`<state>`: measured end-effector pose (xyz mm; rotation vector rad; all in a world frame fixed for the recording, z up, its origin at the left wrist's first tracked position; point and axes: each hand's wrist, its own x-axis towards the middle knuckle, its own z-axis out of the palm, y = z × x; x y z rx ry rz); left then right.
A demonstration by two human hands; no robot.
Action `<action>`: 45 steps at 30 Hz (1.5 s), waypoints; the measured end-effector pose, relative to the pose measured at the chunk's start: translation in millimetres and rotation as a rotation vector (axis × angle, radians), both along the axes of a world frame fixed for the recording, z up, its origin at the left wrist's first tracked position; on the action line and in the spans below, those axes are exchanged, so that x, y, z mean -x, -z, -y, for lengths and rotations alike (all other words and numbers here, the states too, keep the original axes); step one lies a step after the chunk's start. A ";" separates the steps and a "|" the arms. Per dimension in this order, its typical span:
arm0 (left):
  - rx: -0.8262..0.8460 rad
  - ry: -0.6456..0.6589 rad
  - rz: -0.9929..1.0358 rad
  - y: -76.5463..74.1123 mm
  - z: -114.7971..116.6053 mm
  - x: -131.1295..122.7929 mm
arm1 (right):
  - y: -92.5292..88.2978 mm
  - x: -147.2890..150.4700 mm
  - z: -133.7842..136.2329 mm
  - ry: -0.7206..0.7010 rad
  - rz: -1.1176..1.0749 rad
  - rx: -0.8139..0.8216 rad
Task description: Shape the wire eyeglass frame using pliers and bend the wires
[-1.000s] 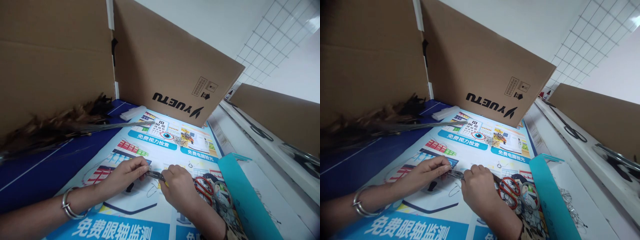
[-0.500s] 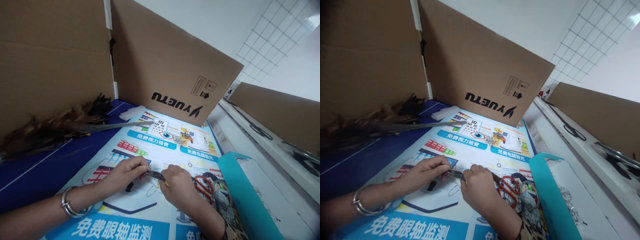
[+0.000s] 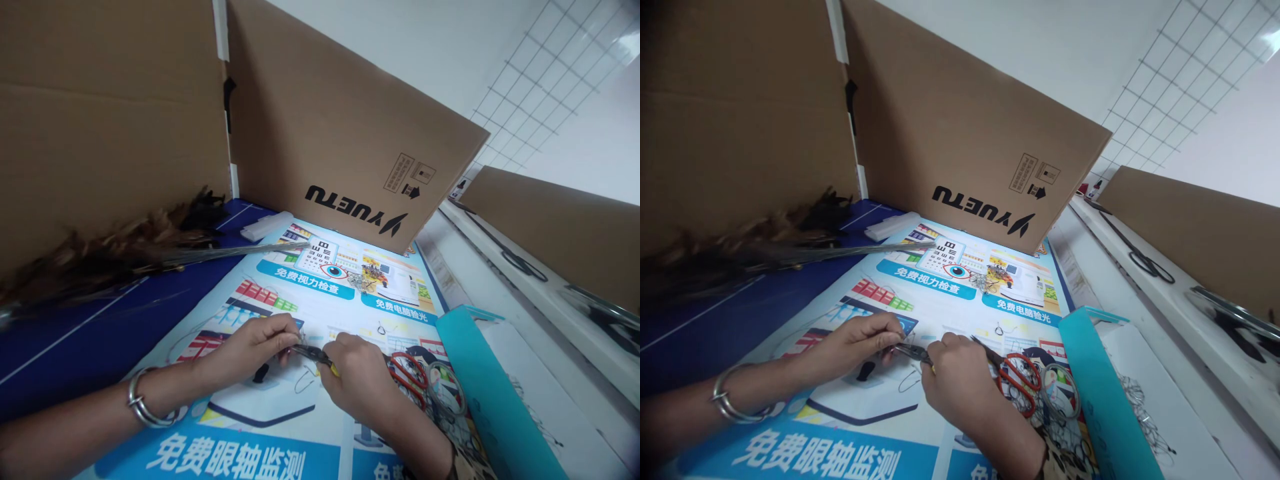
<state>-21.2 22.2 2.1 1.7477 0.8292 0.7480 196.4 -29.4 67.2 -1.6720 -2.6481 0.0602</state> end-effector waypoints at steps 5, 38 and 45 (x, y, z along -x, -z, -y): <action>0.042 0.047 0.031 -4.2 -1.3 0.6 | -1.5 -0.1 -1.4 0.000 -0.004 0.050; -0.007 0.057 0.008 -4.3 -0.8 3.0 | -0.2 0.2 -0.6 -0.018 0.004 0.079; 0.104 0.050 0.063 -5.3 0.3 2.2 | 0.6 0.5 -3.2 -0.001 -0.013 0.095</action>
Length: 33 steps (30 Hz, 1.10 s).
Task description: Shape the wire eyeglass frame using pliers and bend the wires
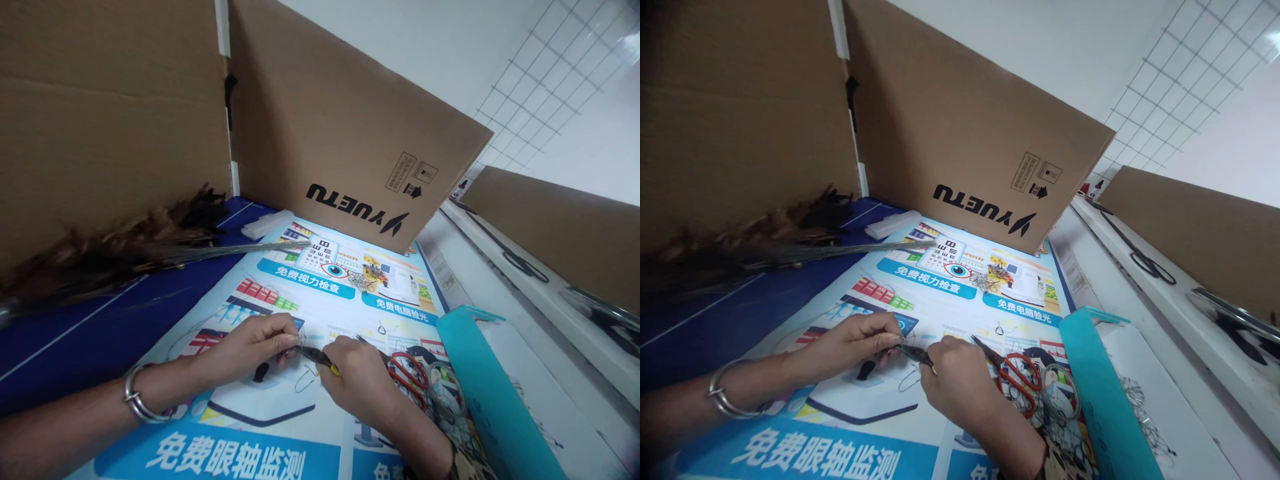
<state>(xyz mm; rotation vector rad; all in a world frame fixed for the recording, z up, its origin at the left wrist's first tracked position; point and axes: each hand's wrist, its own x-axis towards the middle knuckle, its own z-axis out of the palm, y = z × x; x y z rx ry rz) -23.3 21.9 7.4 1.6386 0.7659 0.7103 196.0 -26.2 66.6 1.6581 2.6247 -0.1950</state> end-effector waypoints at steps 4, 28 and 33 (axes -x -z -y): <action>0.060 -0.008 0.041 0.9 -0.3 -0.6 | -1.2 0.0 -0.6 0.009 -0.007 0.018; -0.077 -0.036 -0.077 1.4 1.3 -3.1 | -1.8 1.6 7.2 -0.016 0.052 -0.083; -0.072 -0.026 -0.076 1.3 1.4 -2.3 | -2.9 1.1 6.7 -0.022 0.057 -0.078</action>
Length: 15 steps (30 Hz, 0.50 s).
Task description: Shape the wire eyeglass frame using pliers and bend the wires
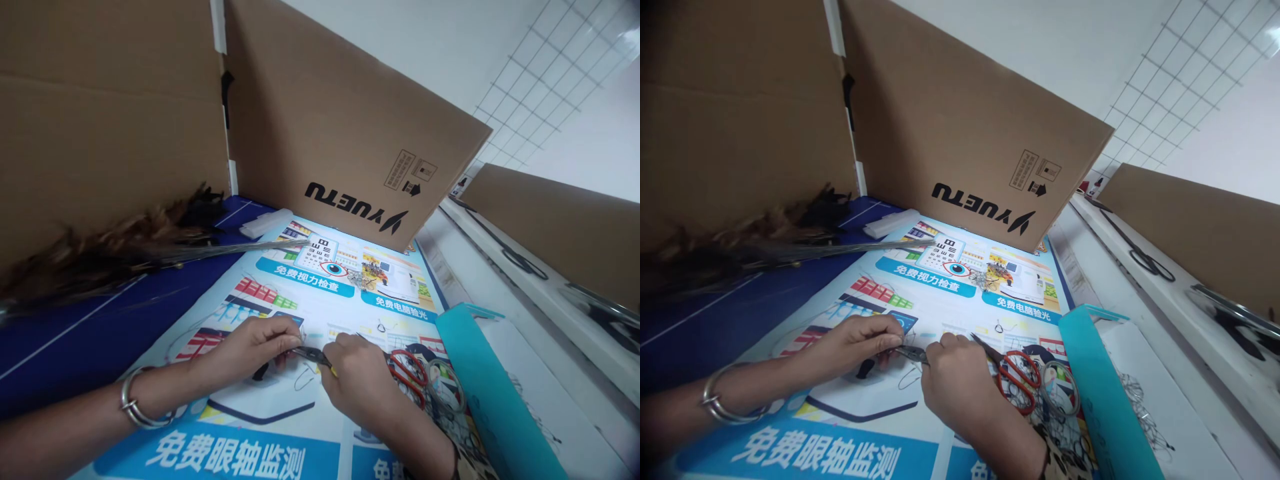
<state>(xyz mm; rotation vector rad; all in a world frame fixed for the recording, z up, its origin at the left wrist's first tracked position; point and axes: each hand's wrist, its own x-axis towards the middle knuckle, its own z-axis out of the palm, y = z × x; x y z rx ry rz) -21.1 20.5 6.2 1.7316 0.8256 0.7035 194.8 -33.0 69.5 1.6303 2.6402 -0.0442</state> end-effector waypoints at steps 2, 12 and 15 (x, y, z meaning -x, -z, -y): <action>0.011 0.000 0.009 0.3 0.0 -0.2 | -0.1 0.0 0.2 0.003 0.000 0.000; 0.073 0.014 0.056 -0.8 -0.4 -2.0 | 2.4 -1.4 -0.8 0.005 0.003 0.010; 0.073 0.019 0.056 -0.9 -0.4 -2.0 | 1.3 -1.1 -0.8 0.005 0.003 0.019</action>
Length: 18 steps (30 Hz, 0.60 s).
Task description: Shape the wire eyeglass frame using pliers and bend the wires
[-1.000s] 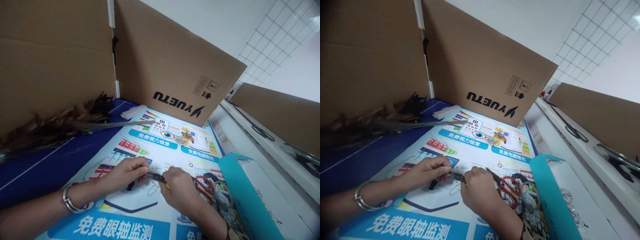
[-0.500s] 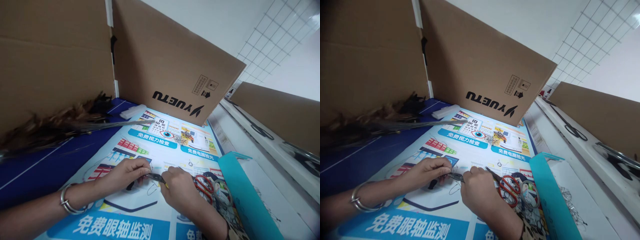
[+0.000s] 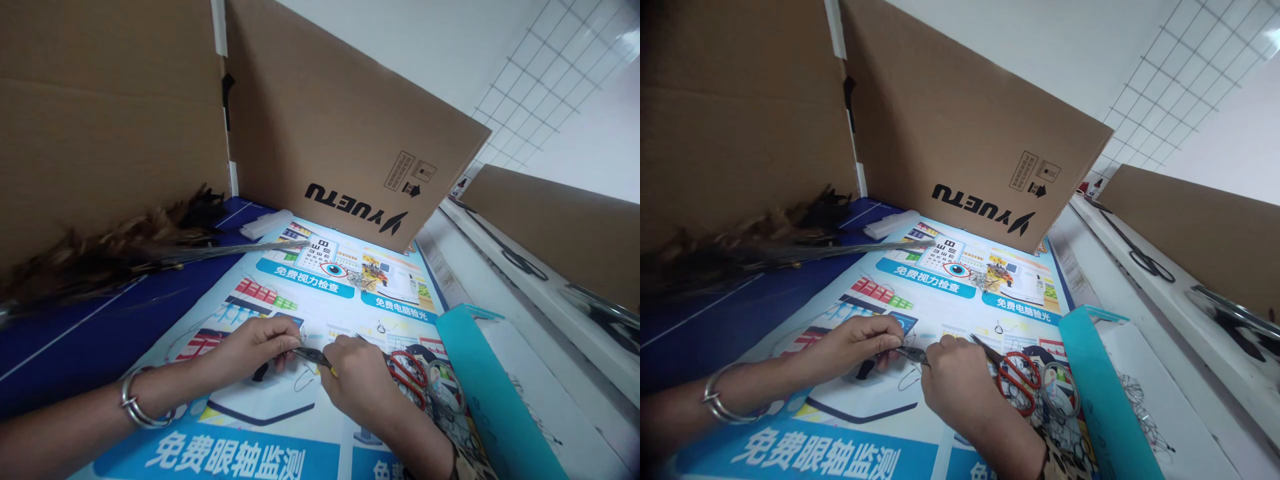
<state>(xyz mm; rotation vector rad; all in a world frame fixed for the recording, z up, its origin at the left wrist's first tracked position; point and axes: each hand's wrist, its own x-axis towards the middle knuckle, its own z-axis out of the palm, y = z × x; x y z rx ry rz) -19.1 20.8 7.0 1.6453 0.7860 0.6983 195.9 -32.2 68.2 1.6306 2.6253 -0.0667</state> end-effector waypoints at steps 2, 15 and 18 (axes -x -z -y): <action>0.007 0.002 0.004 -0.1 0.1 0.2 | -0.9 0.4 -0.3 0.002 -0.001 0.005; 0.039 0.018 0.030 1.5 -0.7 1.4 | -0.9 1.2 0.7 0.011 -0.009 0.020; 0.058 0.013 0.041 1.8 -0.4 1.5 | -1.0 2.4 0.9 0.017 -0.009 0.020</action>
